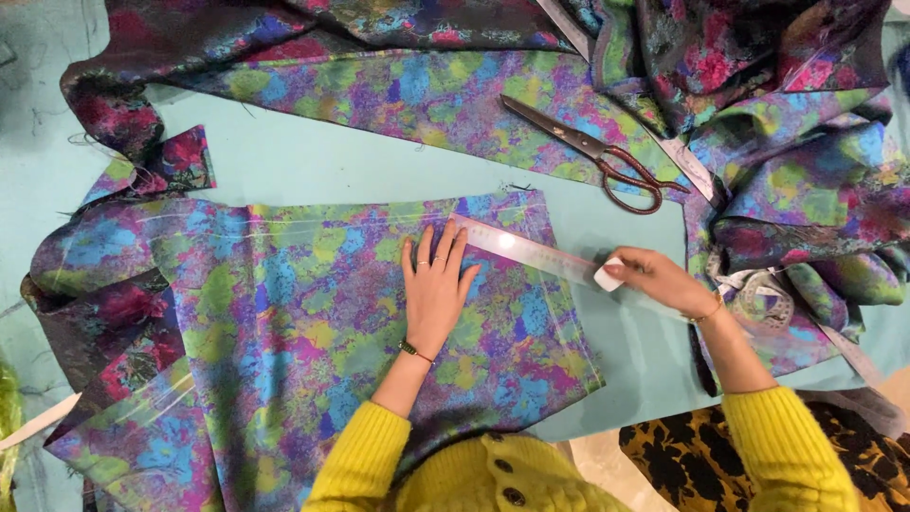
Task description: The person measures a piece of yellow and black patterned fabric with a ruler, then lays out a large piece of multicolored fabric on a table. They use a ruler and chalk to mark measurements on the multicolored fabric before cutting it with scissors.
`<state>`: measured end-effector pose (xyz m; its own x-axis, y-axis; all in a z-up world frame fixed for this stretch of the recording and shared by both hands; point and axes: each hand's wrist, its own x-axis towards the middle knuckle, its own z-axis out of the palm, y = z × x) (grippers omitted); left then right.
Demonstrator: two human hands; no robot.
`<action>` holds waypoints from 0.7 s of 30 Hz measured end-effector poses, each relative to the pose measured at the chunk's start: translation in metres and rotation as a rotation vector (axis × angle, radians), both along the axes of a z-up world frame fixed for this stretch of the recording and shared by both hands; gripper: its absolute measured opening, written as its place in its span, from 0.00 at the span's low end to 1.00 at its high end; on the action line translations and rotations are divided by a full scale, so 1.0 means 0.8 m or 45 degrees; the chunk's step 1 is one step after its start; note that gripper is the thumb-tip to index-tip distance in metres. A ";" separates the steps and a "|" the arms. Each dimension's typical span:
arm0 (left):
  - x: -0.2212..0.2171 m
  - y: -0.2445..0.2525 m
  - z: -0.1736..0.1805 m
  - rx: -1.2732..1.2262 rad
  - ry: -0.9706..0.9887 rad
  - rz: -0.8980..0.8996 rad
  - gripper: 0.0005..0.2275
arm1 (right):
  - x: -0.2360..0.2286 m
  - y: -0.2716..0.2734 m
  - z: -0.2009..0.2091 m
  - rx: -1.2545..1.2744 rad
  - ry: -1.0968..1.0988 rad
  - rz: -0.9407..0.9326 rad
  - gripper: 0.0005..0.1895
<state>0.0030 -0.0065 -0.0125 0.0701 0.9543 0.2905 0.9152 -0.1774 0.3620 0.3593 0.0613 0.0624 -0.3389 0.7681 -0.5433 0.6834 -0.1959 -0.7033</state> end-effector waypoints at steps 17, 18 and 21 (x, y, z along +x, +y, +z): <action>0.000 -0.033 0.037 -0.573 -2.251 0.229 0.25 | -0.116 -0.023 0.031 0.110 0.047 0.190 0.12; -0.003 -0.037 0.032 -0.714 -2.254 0.067 0.22 | -0.129 -0.020 0.035 0.137 0.063 0.271 0.12; -0.013 -0.031 0.014 -0.743 -2.334 -0.001 0.18 | -0.148 -0.003 0.010 0.198 0.119 0.413 0.12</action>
